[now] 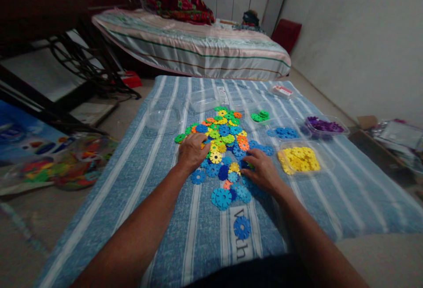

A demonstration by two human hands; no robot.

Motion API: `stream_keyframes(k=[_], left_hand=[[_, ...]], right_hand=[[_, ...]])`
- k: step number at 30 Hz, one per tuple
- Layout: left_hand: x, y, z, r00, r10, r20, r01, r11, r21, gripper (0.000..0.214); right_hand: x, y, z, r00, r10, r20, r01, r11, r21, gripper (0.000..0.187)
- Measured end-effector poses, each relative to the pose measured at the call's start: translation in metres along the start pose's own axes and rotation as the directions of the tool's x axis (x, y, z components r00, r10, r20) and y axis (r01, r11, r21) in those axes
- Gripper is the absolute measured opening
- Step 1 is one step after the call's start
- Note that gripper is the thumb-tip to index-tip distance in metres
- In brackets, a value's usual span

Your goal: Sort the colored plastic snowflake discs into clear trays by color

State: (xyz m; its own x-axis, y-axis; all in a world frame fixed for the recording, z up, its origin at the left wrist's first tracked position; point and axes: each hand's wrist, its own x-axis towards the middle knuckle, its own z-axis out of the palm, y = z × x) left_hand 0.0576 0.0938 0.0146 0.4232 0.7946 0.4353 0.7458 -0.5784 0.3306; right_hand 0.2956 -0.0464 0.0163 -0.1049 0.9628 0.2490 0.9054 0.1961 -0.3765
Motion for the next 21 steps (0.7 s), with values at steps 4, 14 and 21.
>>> stream_keyframes(k=[4,14,21], left_hand=[[0.000,-0.001,0.000,1.000,0.000,-0.003,0.000,1.000,-0.003,0.010],[0.000,0.001,-0.002,1.000,-0.006,0.015,0.006,1.000,0.009,0.012],[0.000,0.000,-0.001,1.000,-0.002,0.012,0.002,1.000,-0.001,0.011]], right_hand=[[-0.005,0.003,0.001,0.996,0.074,-0.042,-0.066,0.982,0.177,0.010],[0.026,0.023,-0.057,0.884,0.181,-0.431,-0.041,0.949,0.314,0.016],[0.022,0.033,-0.054,0.882,0.076,-0.465,-0.075,0.997,0.022,0.015]])
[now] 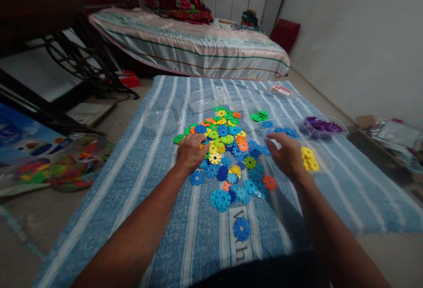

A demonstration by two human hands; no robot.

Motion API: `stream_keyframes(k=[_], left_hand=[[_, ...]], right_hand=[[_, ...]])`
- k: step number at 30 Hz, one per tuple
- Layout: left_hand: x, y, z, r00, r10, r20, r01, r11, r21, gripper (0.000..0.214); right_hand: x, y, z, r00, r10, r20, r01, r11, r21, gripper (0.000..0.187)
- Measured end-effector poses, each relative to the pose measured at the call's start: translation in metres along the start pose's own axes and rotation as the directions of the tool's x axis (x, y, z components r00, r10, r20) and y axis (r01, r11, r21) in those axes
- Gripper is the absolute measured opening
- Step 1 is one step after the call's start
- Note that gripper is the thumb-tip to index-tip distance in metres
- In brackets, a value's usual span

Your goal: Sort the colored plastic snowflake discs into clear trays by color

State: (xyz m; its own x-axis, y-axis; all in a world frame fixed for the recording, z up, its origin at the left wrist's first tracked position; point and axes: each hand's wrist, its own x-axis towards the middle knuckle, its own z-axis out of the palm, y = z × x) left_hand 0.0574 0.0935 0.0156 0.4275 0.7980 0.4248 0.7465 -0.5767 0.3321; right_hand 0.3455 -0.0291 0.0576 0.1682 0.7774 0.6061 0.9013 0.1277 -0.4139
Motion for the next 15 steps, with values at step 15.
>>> stream_keyframes(k=[15], left_hand=[[0.000,0.000,0.000,1.000,-0.006,-0.004,0.006,1.000,-0.001,0.013]], right_hand=[[-0.067,-0.025,0.035,0.928,-0.116,0.355,0.153,0.985,-0.079,0.018]])
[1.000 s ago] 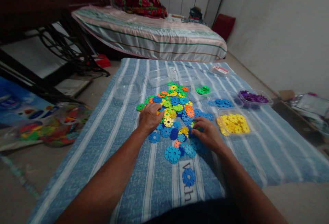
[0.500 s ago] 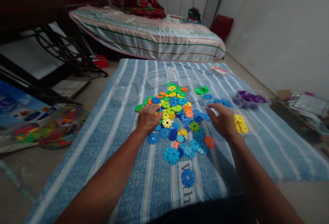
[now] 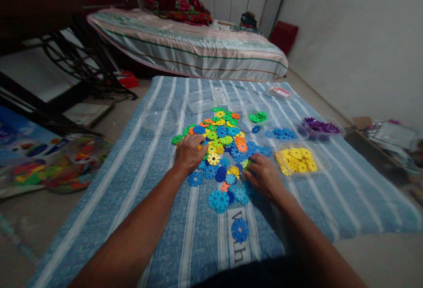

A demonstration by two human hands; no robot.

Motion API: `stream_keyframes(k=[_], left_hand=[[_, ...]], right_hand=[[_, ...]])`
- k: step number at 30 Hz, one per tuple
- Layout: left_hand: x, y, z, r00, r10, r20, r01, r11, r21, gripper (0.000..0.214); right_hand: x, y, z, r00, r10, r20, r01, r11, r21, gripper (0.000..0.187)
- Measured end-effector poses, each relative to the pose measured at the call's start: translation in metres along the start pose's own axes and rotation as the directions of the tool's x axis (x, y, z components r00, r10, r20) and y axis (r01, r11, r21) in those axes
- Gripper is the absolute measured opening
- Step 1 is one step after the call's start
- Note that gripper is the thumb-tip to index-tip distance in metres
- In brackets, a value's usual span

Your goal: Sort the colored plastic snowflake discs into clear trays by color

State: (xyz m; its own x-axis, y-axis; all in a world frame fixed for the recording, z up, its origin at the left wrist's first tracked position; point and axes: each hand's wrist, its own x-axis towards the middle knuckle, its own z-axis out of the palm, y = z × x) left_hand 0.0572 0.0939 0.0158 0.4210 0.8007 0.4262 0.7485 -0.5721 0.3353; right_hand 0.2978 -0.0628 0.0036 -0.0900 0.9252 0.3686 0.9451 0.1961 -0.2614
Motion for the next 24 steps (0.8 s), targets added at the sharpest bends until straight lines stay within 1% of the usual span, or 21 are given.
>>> stream_keyframes(k=[2,3,6,8,9,11,13,15,17,19,24], left_hand=[[0.000,0.000,0.000,1.000,0.002,-0.002,-0.002,1.000,0.003,0.013],[0.000,0.000,0.000,1.000,0.004,0.000,-0.004,1.000,0.004,0.013],[0.000,0.000,-0.001,1.000,0.008,0.008,-0.008,1.000,0.010,0.013],[0.000,0.000,-0.002,1.000,0.010,0.007,-0.010,1.000,0.017,0.013],[0.000,-0.001,-0.002,1.000,0.012,0.005,-0.012,1.000,0.019,0.013],[0.000,-0.002,-0.001,1.000,0.017,0.000,-0.017,1.000,0.018,0.013],[0.000,-0.003,0.000,1.000,0.023,-0.008,-0.023,1.000,0.008,0.012],[0.000,-0.005,0.001,0.999,0.028,-0.018,-0.028,1.000,-0.003,0.012],[0.000,-0.006,0.002,0.999,0.029,-0.026,-0.029,0.999,-0.013,0.011],[0.000,-0.006,0.002,0.999,0.028,-0.027,-0.028,0.999,-0.019,0.011],[-0.001,-0.005,0.001,1.000,0.022,-0.016,-0.023,1.000,-0.021,0.013]], right_hand=[[0.003,0.001,-0.003,1.000,-0.013,-0.004,0.013,1.000,0.011,0.024],[0.007,0.002,-0.006,1.000,0.002,-0.004,-0.002,1.000,0.003,0.027],[0.031,0.007,-0.017,0.990,0.138,0.026,-0.135,0.986,-0.101,0.027],[0.054,0.009,-0.024,0.969,0.230,0.084,-0.207,0.952,-0.224,0.027],[0.065,0.009,-0.026,0.958,0.258,0.127,-0.214,0.934,-0.287,0.028],[0.084,0.008,-0.029,0.933,0.283,0.222,-0.180,0.903,-0.391,0.032],[0.099,0.007,-0.028,0.908,0.285,0.307,-0.124,0.883,-0.454,0.034],[0.107,0.006,-0.025,0.885,0.265,0.382,-0.054,0.875,-0.481,0.034],[0.112,0.007,-0.022,0.869,0.239,0.432,0.002,0.873,-0.487,0.035],[0.114,0.009,-0.018,0.864,0.229,0.448,0.024,0.870,-0.492,0.036],[0.118,0.014,-0.014,0.865,0.231,0.446,0.027,0.865,-0.501,0.035]])
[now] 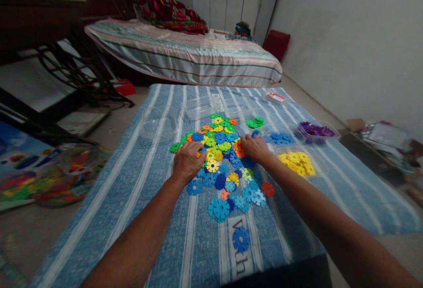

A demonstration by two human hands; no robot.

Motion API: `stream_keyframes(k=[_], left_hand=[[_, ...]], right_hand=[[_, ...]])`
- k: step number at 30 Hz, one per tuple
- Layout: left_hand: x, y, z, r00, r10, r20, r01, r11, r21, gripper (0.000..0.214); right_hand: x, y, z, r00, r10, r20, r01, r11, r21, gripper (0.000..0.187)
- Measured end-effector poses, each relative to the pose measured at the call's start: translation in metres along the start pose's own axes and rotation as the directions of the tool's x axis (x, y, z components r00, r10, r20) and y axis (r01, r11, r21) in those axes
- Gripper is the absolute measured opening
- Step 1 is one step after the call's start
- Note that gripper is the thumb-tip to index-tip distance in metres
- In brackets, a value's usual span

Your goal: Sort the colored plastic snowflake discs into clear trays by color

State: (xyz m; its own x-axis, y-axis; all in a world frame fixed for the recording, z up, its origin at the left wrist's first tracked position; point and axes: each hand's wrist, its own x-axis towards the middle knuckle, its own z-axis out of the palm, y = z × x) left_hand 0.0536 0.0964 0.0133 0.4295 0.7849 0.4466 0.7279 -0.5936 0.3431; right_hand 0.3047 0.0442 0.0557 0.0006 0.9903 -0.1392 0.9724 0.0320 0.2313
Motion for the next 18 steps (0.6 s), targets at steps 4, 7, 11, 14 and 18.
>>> stream_keyframes(k=[4,7,11,14,18], left_hand=[[0.000,0.001,-0.001,1.000,-0.007,0.010,0.007,1.000,0.010,0.013],[0.001,0.001,-0.002,1.000,-0.009,0.008,0.009,1.000,0.014,0.012],[0.000,0.001,-0.001,1.000,0.000,0.007,0.000,1.000,0.003,0.012],[0.000,0.000,0.000,1.000,0.002,0.012,-0.002,1.000,0.001,0.013],[0.000,0.001,-0.001,1.000,-0.006,0.008,0.006,1.000,0.004,0.014]], right_hand=[[0.000,0.000,0.001,1.000,-0.001,0.000,0.001,1.000,0.004,0.033],[-0.006,-0.001,-0.001,1.000,0.008,0.000,-0.008,1.000,0.011,0.032],[-0.020,-0.001,-0.015,0.999,-0.003,-0.033,0.004,0.999,0.034,0.031],[-0.030,0.009,-0.031,0.992,0.031,-0.124,-0.022,0.997,0.078,0.030],[-0.038,0.038,-0.048,0.943,0.209,-0.258,-0.175,0.974,0.147,0.029]])
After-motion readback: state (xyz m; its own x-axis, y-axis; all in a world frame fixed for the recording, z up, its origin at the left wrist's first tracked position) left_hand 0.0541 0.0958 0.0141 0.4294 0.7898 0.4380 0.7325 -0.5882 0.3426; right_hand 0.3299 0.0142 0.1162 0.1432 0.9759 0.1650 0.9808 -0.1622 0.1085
